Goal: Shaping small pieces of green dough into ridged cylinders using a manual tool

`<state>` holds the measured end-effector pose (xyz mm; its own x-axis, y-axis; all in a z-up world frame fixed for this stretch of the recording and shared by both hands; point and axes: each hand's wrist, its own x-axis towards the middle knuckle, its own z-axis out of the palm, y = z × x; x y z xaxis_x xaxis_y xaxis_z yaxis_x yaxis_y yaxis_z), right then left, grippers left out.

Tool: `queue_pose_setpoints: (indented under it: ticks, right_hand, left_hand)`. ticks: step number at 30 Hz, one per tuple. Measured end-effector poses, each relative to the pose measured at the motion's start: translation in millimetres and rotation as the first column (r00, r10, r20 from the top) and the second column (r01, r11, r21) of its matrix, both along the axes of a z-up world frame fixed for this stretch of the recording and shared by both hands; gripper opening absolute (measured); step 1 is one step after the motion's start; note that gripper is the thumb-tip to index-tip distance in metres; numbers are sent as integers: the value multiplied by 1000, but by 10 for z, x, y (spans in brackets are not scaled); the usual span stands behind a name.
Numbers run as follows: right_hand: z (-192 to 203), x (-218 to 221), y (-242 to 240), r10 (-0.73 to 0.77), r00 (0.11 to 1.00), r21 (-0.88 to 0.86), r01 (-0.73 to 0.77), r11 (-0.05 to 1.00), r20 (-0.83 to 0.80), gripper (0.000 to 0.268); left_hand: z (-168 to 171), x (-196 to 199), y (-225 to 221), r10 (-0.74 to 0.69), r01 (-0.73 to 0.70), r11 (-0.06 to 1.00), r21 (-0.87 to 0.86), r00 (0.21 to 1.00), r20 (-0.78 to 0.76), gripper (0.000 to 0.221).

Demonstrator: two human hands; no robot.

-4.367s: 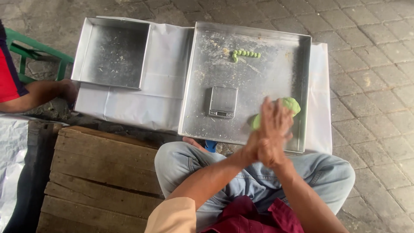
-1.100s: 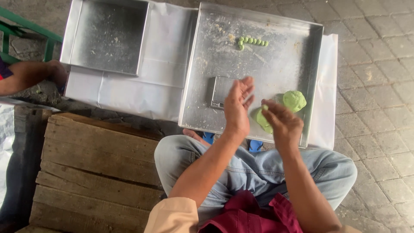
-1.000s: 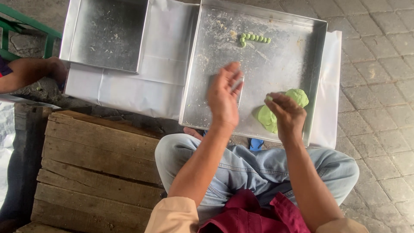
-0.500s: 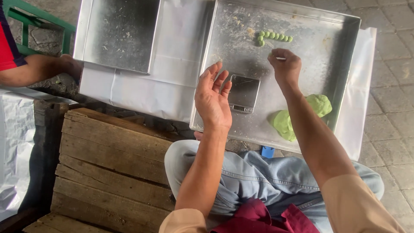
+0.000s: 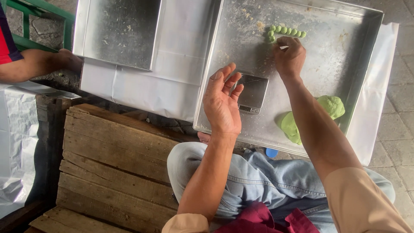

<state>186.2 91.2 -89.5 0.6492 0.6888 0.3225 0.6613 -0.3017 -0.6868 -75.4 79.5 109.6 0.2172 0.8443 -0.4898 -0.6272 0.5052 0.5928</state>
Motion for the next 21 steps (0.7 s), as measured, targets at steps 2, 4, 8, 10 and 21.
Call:
queue_pose_setpoints:
  ticks: [2, 4, 8, 10, 21]
  right_hand:
    - [6, -6, 1, 1, 1000, -9, -1, 1000, 13, 9]
    - [-15, -15, -11, 4, 1000, -20, -3, 1000, 25, 7]
    - [-52, -11, 2, -5, 998, -90, 11, 996, 69, 9]
    - [-59, -7, 4, -3, 996, -95, 11, 995, 89, 7]
    - [-59, 36, 16, 2, 1000, -141, 2, 990, 26, 12]
  left_hand:
    - [11, 11, 0, -11, 11, 1000, -2, 1000, -6, 24]
    - [3, 12, -15, -22, 22, 1000, -6, 1000, -13, 24]
    - [17, 14, -25, -36, 36, 999, -2, 999, -8, 23]
    - [19, 17, -29, -40, 40, 999, 1, 999, -8, 23]
    - [37, 42, -45, -69, 69, 998, 2, 997, -22, 23]
